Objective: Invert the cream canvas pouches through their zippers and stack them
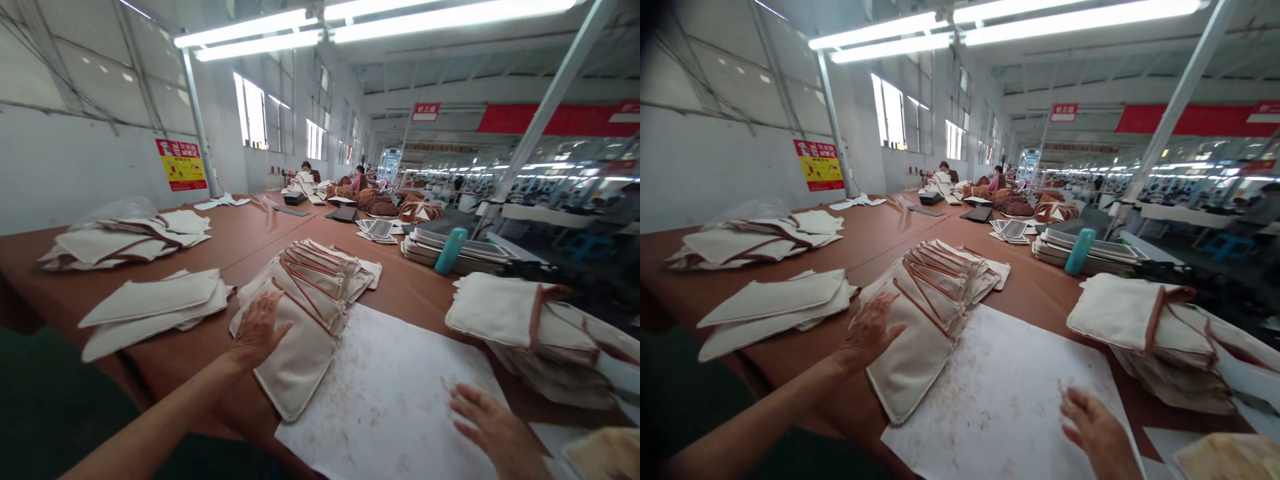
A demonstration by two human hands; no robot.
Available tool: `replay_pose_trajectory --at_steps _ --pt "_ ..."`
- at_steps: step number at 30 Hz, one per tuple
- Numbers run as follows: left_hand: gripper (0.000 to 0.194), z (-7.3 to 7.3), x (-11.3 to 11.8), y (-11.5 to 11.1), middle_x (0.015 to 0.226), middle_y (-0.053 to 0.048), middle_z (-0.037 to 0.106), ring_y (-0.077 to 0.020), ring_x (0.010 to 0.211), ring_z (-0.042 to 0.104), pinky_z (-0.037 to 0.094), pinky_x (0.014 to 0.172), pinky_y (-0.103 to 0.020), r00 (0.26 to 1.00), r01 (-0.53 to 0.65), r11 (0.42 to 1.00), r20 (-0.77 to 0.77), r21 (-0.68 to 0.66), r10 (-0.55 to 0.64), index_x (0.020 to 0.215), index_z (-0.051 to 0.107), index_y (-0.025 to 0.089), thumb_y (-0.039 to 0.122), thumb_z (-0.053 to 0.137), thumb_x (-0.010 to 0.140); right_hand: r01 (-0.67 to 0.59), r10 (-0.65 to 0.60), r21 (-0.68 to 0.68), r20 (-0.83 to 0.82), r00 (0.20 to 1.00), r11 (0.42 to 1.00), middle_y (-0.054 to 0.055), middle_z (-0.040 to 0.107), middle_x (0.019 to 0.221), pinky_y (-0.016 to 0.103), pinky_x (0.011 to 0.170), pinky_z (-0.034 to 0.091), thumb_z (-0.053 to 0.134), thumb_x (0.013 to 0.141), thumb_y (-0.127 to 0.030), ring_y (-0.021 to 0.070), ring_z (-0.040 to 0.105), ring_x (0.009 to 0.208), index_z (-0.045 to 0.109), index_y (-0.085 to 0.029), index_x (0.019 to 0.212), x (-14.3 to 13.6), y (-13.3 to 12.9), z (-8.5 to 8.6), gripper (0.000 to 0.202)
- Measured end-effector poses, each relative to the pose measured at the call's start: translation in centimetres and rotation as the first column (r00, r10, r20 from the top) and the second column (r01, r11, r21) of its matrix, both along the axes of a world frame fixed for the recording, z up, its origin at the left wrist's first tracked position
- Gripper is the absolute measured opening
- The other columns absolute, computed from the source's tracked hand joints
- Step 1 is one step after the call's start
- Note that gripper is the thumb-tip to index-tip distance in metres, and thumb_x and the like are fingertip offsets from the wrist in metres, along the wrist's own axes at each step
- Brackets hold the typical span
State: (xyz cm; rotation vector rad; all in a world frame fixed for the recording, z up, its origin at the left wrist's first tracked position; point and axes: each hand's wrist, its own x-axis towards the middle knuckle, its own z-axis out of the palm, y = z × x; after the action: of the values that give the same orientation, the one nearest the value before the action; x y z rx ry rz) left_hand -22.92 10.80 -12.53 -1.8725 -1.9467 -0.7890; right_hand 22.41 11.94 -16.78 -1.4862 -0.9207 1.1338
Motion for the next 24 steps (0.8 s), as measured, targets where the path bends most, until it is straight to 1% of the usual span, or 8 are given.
replay_pose_trajectory --at_steps 2,4,9,12,15,19,22,24 --pt "0.056 -0.7 -0.7 1.0 0.137 -0.017 0.053 -0.0346 0.131 0.045 0.036 0.109 -0.050 0.998 -0.061 0.998 0.026 0.004 0.061 0.136 0.043 0.015 0.042 0.054 0.088 -0.050 0.049 -0.081 -0.011 0.999 0.995 0.016 0.072 0.103 0.044 0.068 0.058 0.081 0.053 -0.054 0.0385 0.069 0.097 0.067 -0.017 0.093 -2.9 -0.9 -2.3 0.056" --pt "0.054 -1.7 -1.4 1.5 0.136 -0.018 0.054 -0.0343 0.129 0.047 0.037 0.108 -0.052 0.990 -0.129 0.992 0.060 0.005 0.128 0.136 0.042 0.014 0.044 0.047 0.092 -0.127 0.125 -0.107 -0.027 0.992 0.986 0.015 0.074 0.098 0.041 0.067 0.057 0.081 0.055 -0.057 0.0358 0.071 0.093 0.068 -0.016 0.095 -5.1 -1.2 -3.1 0.059" --pt "0.057 -4.8 -3.9 1.3 0.139 -0.018 0.051 -0.0325 0.133 0.043 0.032 0.111 -0.050 0.967 -0.228 0.973 0.116 -0.020 0.229 0.137 0.042 0.014 0.050 0.041 0.092 -0.303 0.292 -0.128 -0.096 0.952 0.944 0.016 0.074 0.102 0.042 0.071 0.056 0.075 0.067 -0.064 0.0340 0.072 0.093 0.067 -0.015 0.103 -8.4 0.6 -2.0 0.062" --pt "0.062 -5.8 -5.9 1.5 0.140 -0.020 0.049 -0.0321 0.134 0.042 0.030 0.114 -0.049 0.955 -0.260 0.965 0.144 -0.021 0.261 0.138 0.040 0.010 0.053 0.036 0.093 -0.342 0.324 -0.121 -0.143 0.935 0.932 0.016 0.073 0.106 0.042 0.074 0.056 0.075 0.071 -0.060 0.0332 0.071 0.097 0.065 -0.015 0.106 -10.3 3.0 -1.3 0.058" --pt "0.069 -6.2 -7.4 2.4 0.146 -0.021 0.042 -0.0319 0.139 0.035 0.025 0.117 -0.047 0.955 -0.256 0.967 0.154 -0.016 0.255 0.141 0.037 0.008 0.056 0.037 0.092 -0.371 0.344 -0.086 -0.233 0.910 0.925 0.014 0.072 0.106 0.041 0.075 0.057 0.079 0.071 -0.052 0.0318 0.070 0.098 0.065 -0.016 0.103 -12.1 6.6 -0.7 0.051" --pt "0.074 -6.9 -7.9 4.2 0.151 -0.019 0.036 -0.0324 0.143 0.029 0.023 0.118 -0.046 0.948 -0.251 0.967 0.194 -0.043 0.254 0.143 0.036 0.010 0.061 0.040 0.089 -0.330 0.305 -0.053 -0.273 0.913 0.942 0.008 0.072 0.099 0.036 0.072 0.059 0.080 0.073 -0.044 0.0247 0.071 0.086 0.064 -0.018 0.096 -14.0 13.7 -0.8 0.038" --pt "0.074 -7.8 -7.7 5.1 0.152 -0.020 0.035 -0.0321 0.142 0.031 0.026 0.117 -0.045 0.901 -0.306 0.943 0.280 -0.134 0.332 0.144 0.034 0.009 0.059 0.040 0.090 -0.261 0.241 -0.049 -0.252 0.937 0.964 0.004 0.069 0.094 0.032 0.069 0.058 0.072 0.085 -0.037 0.0186 0.068 0.079 0.063 -0.016 0.097 -15.1 19.7 -1.5 0.025" --pt "0.071 -8.3 -7.6 5.6 0.153 -0.018 0.034 -0.0307 0.142 0.031 0.025 0.118 -0.045 0.874 -0.342 0.922 0.301 -0.181 0.382 0.145 0.032 0.011 0.057 0.041 0.092 -0.207 0.191 -0.050 -0.227 0.955 0.977 0.005 0.067 0.101 0.034 0.071 0.058 0.063 0.094 -0.032 0.0177 0.067 0.082 0.063 -0.014 0.106 -15.8 23.7 -2.2 0.022"
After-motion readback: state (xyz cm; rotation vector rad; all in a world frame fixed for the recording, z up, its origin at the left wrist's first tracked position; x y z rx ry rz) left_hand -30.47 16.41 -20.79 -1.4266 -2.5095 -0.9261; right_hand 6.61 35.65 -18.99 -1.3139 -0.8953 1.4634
